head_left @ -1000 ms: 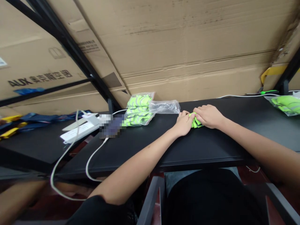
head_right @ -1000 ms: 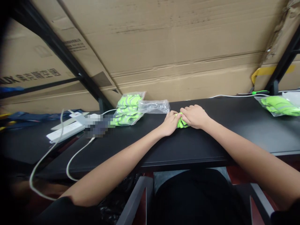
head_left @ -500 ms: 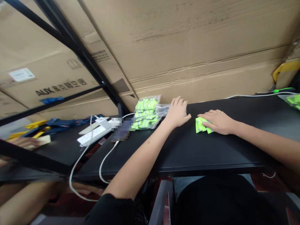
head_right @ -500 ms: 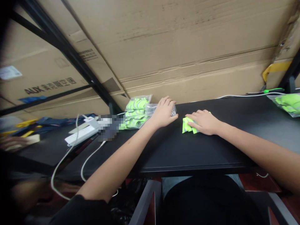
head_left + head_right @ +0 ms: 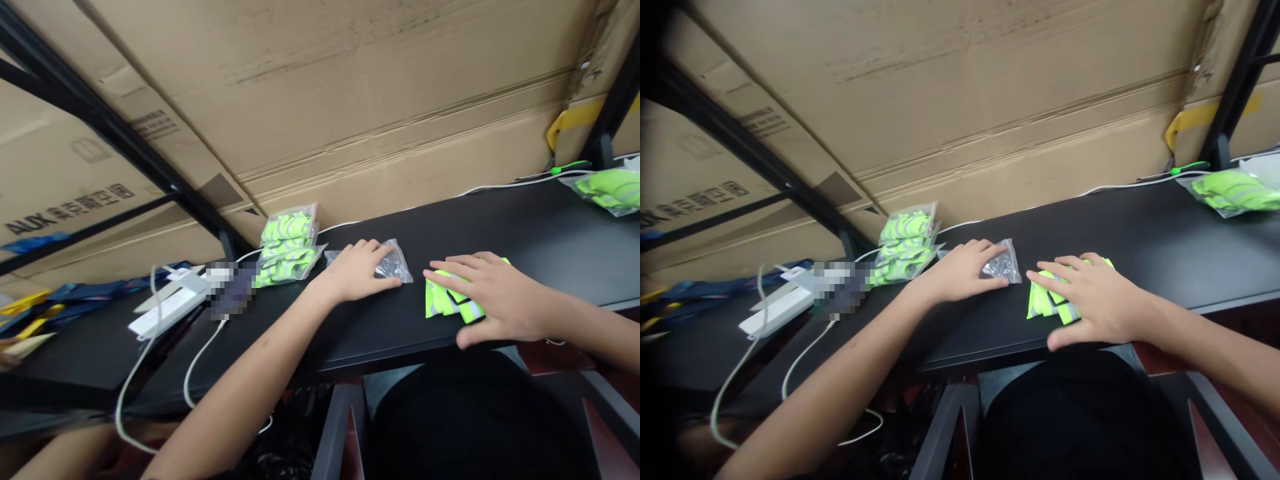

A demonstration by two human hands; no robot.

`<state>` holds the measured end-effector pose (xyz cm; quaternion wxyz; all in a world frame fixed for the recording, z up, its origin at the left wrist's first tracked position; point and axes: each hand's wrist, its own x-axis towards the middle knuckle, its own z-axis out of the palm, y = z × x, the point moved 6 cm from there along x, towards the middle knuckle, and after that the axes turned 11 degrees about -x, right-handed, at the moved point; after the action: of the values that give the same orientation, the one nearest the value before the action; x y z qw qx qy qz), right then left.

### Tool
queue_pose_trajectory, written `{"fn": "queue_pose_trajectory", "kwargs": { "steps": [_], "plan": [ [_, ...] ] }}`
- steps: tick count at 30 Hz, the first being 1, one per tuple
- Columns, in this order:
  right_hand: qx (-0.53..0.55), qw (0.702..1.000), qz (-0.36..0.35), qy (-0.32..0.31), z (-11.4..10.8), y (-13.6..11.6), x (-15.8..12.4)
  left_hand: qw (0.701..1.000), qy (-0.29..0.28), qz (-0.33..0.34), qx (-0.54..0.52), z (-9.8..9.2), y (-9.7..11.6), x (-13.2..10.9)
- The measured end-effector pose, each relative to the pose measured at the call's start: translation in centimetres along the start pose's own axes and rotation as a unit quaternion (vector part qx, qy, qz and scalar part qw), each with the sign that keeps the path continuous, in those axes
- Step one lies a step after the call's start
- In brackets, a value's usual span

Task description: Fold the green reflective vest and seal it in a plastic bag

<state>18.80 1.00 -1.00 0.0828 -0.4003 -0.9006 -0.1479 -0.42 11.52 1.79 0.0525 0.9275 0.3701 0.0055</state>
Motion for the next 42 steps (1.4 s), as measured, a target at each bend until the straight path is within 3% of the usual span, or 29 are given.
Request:
{"fn": "queue_pose_trajectory", "kwargs": {
  "steps": [2, 5, 10, 16, 21, 25, 30, 35, 39, 42],
  "plan": [
    [-0.004, 1.000, -0.007, 0.010, -0.3, -0.6, -0.6, 1.000, -0.005, 0.021, -0.017, -0.6, 1.6, -0.8],
    [-0.024, 0.999, -0.001, 0.028, -0.7, -1.4, -1.2, 0.999, 0.017, -0.001, -0.040, -1.0, 2.6, -1.2],
    [-0.075, 0.994, 0.004, 0.079, -1.5, -2.8, -2.5, 0.997, -0.016, -0.046, -0.067, 0.5, 2.9, -0.4],
    [-0.059, 0.993, -0.001, 0.104, -1.8, -2.9, -3.3, 0.990, -0.003, 0.043, -0.131, 0.5, 3.3, -1.8],
    [-0.003, 0.990, 0.090, 0.109, -1.7, -1.8, -3.0, 0.981, 0.028, 0.088, -0.170, 0.1, 3.8, -3.8],
    [0.018, 0.982, 0.135, 0.131, -2.1, -2.4, -2.3, 0.978, 0.036, 0.099, -0.178, 0.2, 4.9, -4.0],
    [-0.020, 0.971, 0.191, 0.142, -1.9, -3.0, -1.2, 0.972, 0.042, 0.121, -0.197, 0.3, 5.6, -4.0],
    [-0.061, 0.957, 0.248, 0.137, -1.4, -2.7, -0.8, 0.971, 0.053, 0.101, -0.209, 0.1, 5.2, -4.4],
    [-0.082, 0.958, 0.246, 0.121, -1.3, -2.9, -0.6, 0.975, 0.056, 0.095, -0.193, 0.1, 5.4, -4.3],
    [-0.079, 0.968, 0.205, 0.119, -1.5, -3.4, -0.3, 0.983, 0.049, 0.076, -0.160, 0.4, 5.7, -3.8]
  ]
}}
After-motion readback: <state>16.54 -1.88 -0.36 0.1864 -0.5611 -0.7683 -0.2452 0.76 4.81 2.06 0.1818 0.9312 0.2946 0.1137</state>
